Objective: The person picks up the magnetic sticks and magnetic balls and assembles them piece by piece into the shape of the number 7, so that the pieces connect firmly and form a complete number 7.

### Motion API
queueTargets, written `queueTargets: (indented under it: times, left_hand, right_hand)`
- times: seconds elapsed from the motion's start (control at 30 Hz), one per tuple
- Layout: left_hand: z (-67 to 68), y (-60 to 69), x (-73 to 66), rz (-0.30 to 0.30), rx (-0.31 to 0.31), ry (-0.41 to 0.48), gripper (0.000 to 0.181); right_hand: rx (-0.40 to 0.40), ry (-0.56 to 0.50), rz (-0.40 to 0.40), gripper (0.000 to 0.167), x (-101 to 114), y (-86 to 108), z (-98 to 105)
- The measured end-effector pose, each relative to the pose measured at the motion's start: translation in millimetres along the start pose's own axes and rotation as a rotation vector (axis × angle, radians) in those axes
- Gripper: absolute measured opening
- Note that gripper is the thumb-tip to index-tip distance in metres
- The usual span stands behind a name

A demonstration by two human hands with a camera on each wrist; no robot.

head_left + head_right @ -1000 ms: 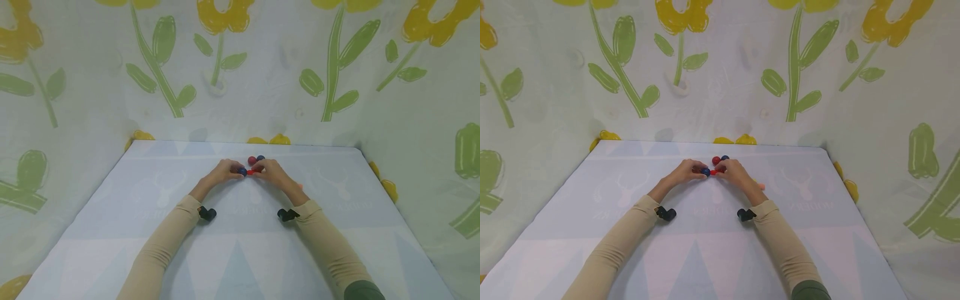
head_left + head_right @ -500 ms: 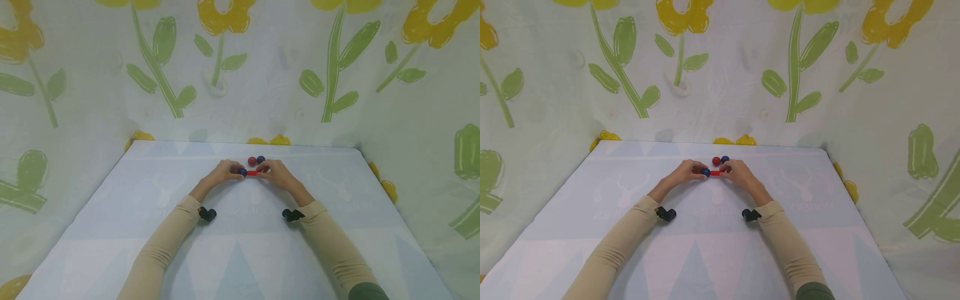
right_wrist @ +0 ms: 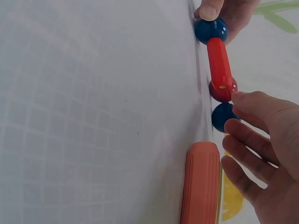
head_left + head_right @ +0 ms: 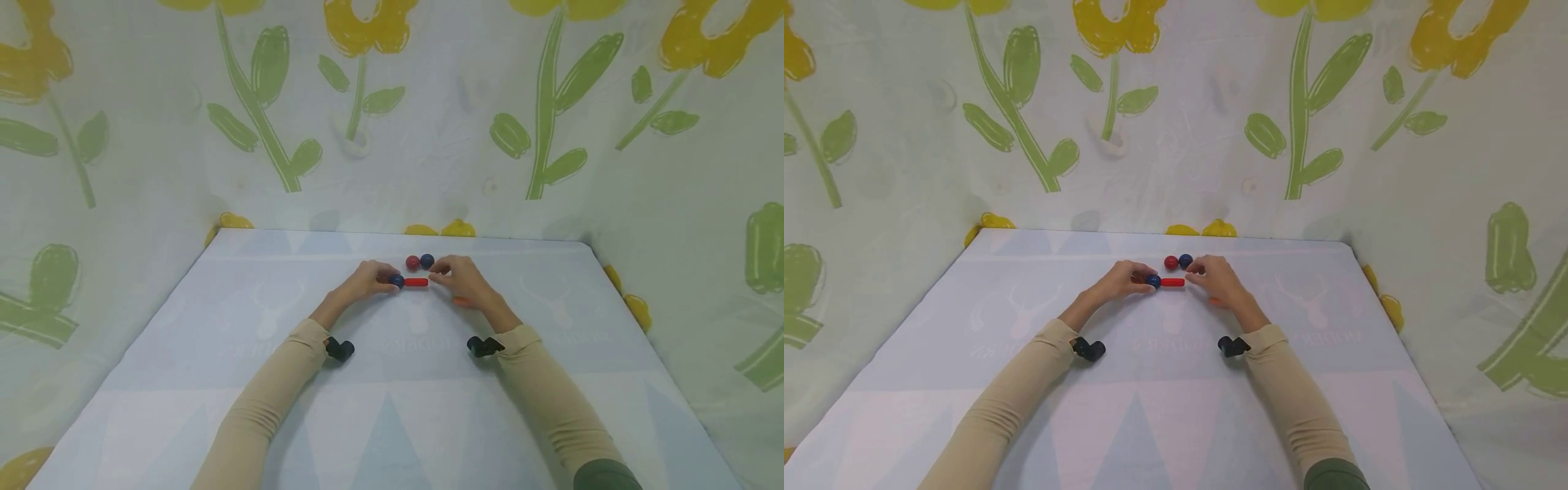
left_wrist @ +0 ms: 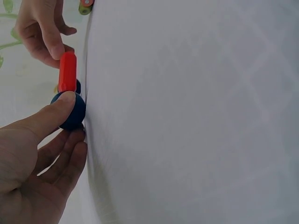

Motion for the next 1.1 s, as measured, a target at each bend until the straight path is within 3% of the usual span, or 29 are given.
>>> queueTargets:
  times: [0.3, 0.57, 1.1]
  left_hand:
    - [1.6, 1.4, -1.8, 0.012, 0.004, 0.0, 0.041]
    - [1.4, 0.5, -2.2, 0.008, 0.006, 0.008, 0.041]
    - [-1.2, -0.5, 3.4, 0.016, 0.013, 0.01, 0.042]
  right_hand:
    - [-0.031, -0.015, -0.055, 0.026, -8, -9.2, 5]
    - [-0.029, -0.05, -0.148, 0.038, -18, -16.1, 6]
    - [0.027, -0.054, -0.106, 0.055, -16, -24.3, -6]
Point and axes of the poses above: each hand's wrist, its own y-axis away from the middle knuckle, its own z-axis out of the back of the hand, x = y × z, the point moved 10 cm from there along -y, towards the middle knuckle, and after that the axes turned 6 degrees about -z, right-handed, at the moved point
